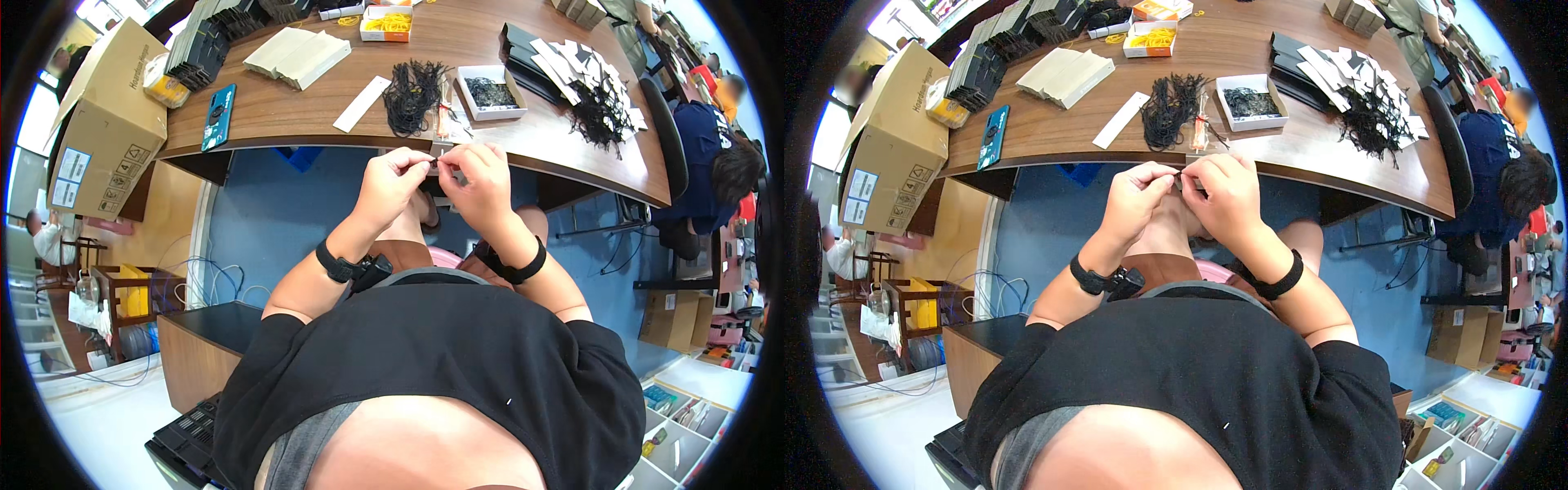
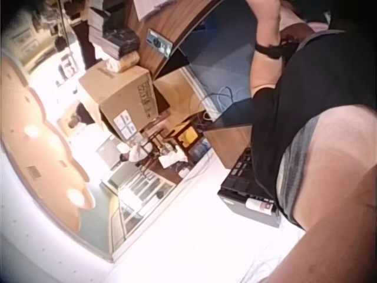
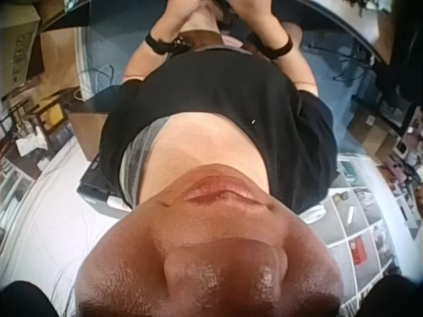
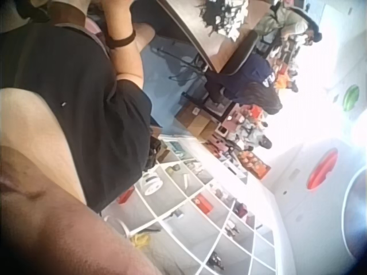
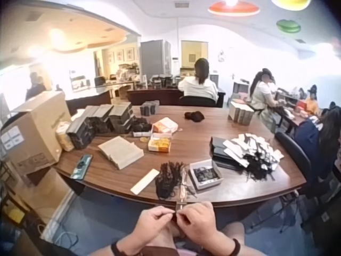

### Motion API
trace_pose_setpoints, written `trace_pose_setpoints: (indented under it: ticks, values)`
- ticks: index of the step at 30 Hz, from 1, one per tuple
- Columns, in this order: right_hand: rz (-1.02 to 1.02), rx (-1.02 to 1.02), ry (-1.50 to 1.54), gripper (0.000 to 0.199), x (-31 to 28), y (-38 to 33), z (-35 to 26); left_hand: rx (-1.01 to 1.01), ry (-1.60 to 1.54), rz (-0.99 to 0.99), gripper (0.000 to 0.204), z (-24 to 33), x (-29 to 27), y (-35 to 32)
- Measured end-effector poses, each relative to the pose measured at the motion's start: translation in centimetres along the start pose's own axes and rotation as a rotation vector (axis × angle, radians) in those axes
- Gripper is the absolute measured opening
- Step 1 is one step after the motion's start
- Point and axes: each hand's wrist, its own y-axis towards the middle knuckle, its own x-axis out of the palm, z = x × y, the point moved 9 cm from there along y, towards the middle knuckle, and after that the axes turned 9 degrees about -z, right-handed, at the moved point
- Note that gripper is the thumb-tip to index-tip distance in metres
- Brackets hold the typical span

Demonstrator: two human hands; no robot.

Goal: The recorder is assembling small plastic components by inserting and attaching wire ties at a production desk.

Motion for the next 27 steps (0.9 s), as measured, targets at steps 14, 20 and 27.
trace_pose_setpoints:
  ticks: [14, 20, 27]
  values:
    - [-0.206, 0.69, 1.151, 0.008, 3.7, -4.6, 6.2, 0.014, 0.068, -0.05, 0.014, 0.9, 2.0, -0.2]
    - [-0.219, 0.743, 1.604, 0.012, 4.8, -5.1, 6.4, 0.04, 0.164, -0.051, 0.012, 1.3, 2.3, 0.0]
    - [-0.191, 0.604, 1.242, 0.02, 3.7, -3.9, 6.5, 0.182, 0.262, -0.018, 0.013, 1.3, 2.1, 0.0]
